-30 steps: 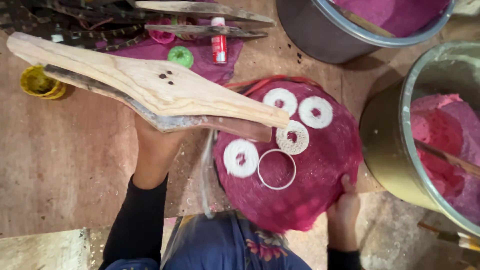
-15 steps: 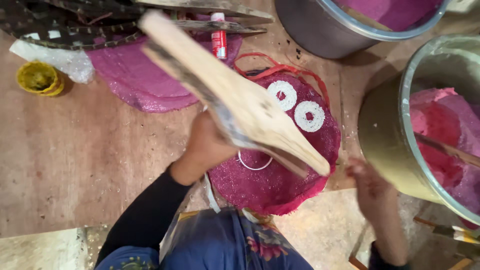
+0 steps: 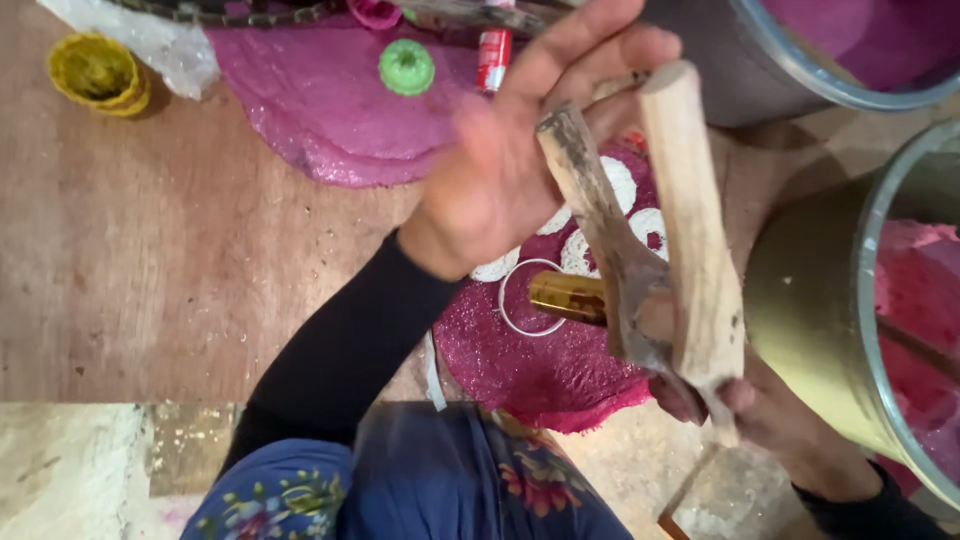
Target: The person uses a wooden mold to press white ring-shaped dough onto pink circular sheets, handles several woven trays, and uses a spatula to spread paste in a large bowl.
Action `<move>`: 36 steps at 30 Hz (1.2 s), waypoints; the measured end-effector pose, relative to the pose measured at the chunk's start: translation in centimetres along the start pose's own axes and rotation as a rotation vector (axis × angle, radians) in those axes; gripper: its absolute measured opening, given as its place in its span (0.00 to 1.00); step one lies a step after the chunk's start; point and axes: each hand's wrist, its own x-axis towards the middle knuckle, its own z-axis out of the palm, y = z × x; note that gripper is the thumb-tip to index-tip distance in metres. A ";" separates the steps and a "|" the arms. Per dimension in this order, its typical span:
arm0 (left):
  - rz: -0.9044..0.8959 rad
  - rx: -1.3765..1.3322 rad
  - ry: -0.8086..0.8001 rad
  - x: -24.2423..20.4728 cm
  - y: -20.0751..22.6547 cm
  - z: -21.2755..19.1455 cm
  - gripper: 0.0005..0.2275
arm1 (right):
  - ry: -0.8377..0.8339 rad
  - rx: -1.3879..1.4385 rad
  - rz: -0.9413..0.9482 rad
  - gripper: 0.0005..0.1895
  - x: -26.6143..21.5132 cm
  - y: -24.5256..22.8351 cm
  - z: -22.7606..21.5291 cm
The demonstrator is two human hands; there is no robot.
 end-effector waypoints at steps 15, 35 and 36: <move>0.264 -0.589 0.572 -2.6 -6.9 -2.7 0.19 | 0.110 -0.391 0.647 0.39 4.4 3.7 -4.1; 0.223 -0.784 0.867 -4.2 -8.9 -1.6 0.20 | 0.168 -0.874 0.826 0.53 5.9 0.8 -1.1; 0.207 -0.794 0.893 -4.0 -9.2 -1.4 0.20 | 0.180 -0.884 0.868 0.53 5.7 0.4 -1.1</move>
